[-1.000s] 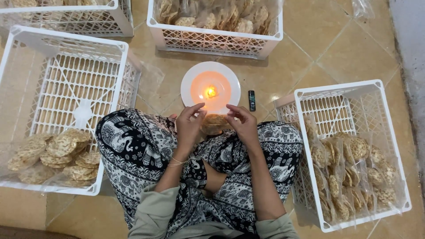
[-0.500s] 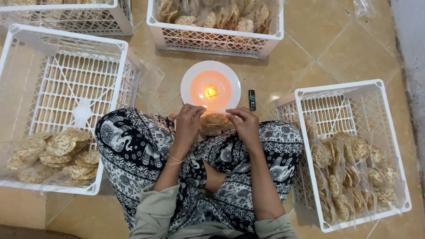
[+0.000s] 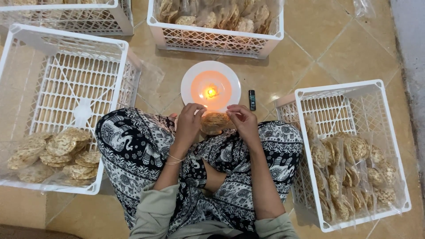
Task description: The person sits on the floor surrounded by white crates filled with packaged snacks. They pick up a plastic bag containing snacks, hold it over a lit candle on a plate to heat and seal the top, and then place the sealed bag into a crate. This process is repeated for multiple bags.
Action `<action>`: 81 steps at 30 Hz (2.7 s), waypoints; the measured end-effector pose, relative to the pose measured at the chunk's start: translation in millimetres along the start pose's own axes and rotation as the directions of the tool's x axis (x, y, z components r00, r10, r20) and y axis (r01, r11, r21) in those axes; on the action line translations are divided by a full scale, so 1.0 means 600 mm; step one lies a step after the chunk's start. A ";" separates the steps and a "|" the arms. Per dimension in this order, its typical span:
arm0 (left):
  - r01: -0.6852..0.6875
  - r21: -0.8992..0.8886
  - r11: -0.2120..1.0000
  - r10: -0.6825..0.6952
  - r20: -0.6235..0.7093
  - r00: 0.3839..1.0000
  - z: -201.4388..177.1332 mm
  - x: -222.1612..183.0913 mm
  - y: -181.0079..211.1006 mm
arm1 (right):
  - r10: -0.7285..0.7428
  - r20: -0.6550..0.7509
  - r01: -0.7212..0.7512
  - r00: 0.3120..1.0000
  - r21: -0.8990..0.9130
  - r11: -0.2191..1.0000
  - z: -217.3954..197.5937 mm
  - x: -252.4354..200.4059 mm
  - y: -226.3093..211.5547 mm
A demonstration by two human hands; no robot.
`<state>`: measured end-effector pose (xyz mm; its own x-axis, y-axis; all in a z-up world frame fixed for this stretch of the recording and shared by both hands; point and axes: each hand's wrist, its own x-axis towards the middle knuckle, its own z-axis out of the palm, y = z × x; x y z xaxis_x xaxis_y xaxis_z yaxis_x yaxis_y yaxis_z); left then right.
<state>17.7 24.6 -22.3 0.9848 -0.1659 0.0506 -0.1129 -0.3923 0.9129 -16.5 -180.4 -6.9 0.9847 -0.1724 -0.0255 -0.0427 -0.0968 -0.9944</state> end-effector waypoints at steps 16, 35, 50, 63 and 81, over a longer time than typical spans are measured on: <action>0.330 -0.373 0.867 -0.376 -0.056 0.925 0.040 0.003 -0.011 | 0.330 -0.125 -0.265 0.936 0.367 0.892 0.012 0.018 0.037; 0.199 -0.490 0.849 -0.352 -0.242 0.904 0.050 0.013 -0.016 | 0.362 -0.159 -0.295 0.919 0.331 0.896 0.042 0.017 0.031; 0.204 -0.458 0.865 -0.379 -0.332 0.864 0.058 0.028 -0.016 | 0.432 -0.202 -0.321 0.879 0.419 0.849 0.084 0.047 0.074; 0.234 -0.438 0.868 -0.403 -0.347 0.847 0.057 0.048 -0.018 | 0.480 -0.255 -0.380 0.839 0.356 0.854 0.097 0.053 0.068; 0.360 -0.423 0.831 -0.526 -0.390 0.756 0.061 0.059 -0.059 | 0.467 -0.105 -0.423 0.878 0.290 0.859 0.106 0.067 0.041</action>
<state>51.9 -0.6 -68.0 0.8551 0.4341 -0.2835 0.3159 -0.0027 0.9488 32.7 -127.6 -38.8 0.8267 -0.2994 -0.4763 -0.4038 0.2737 -0.8729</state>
